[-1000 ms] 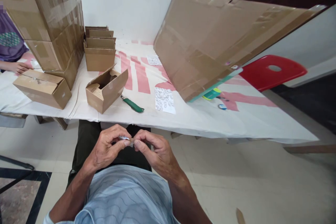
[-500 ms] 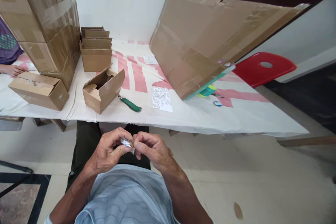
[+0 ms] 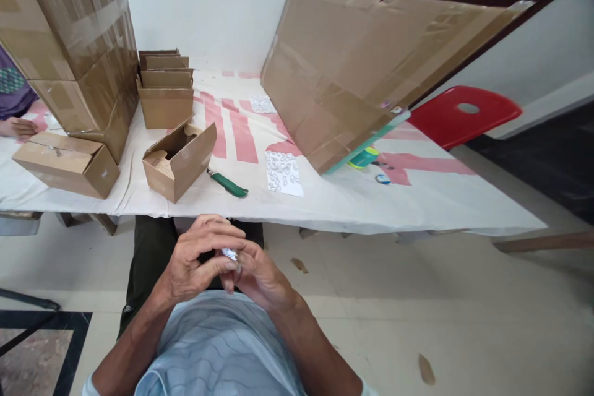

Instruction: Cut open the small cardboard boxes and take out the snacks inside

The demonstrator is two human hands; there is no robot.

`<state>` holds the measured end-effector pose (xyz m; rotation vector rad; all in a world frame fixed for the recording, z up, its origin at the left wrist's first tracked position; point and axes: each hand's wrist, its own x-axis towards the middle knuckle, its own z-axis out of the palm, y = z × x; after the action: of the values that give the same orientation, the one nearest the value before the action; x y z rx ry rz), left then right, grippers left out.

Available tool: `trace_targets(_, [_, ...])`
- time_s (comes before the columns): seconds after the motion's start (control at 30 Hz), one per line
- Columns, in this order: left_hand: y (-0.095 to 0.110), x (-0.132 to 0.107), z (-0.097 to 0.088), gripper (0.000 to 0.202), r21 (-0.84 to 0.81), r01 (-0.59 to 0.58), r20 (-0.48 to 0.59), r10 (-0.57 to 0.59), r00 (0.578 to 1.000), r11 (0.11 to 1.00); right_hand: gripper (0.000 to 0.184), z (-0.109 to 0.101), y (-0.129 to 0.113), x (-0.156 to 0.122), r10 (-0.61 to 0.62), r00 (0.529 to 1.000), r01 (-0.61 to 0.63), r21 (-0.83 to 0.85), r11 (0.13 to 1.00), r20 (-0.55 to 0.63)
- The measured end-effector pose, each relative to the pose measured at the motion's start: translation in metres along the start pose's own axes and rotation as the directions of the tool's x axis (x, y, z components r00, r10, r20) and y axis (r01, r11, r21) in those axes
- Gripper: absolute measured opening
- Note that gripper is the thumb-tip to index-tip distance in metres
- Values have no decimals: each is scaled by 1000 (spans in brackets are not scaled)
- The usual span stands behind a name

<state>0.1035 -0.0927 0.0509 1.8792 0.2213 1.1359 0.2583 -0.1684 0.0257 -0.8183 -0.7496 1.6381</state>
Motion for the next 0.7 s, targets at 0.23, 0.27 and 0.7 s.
trace_targets(0.23, [-3, -6, -15, 44, 99, 73, 12, -74, 997, 992, 44, 3, -4, 3, -163, 974, 154, -66, 986, -159])
trace_targets(0.27, [-4, -7, -14, 46, 97, 78, 1, -79, 997, 992, 43, 4, -4, 3, -182, 968, 168, -96, 981, -174])
trace_targets(0.7, [-5, -9, -11, 34, -156, 365, -30, -374, 927, 918, 38, 6, -1, 4, -351, 897, 237, -375, 896, -271])
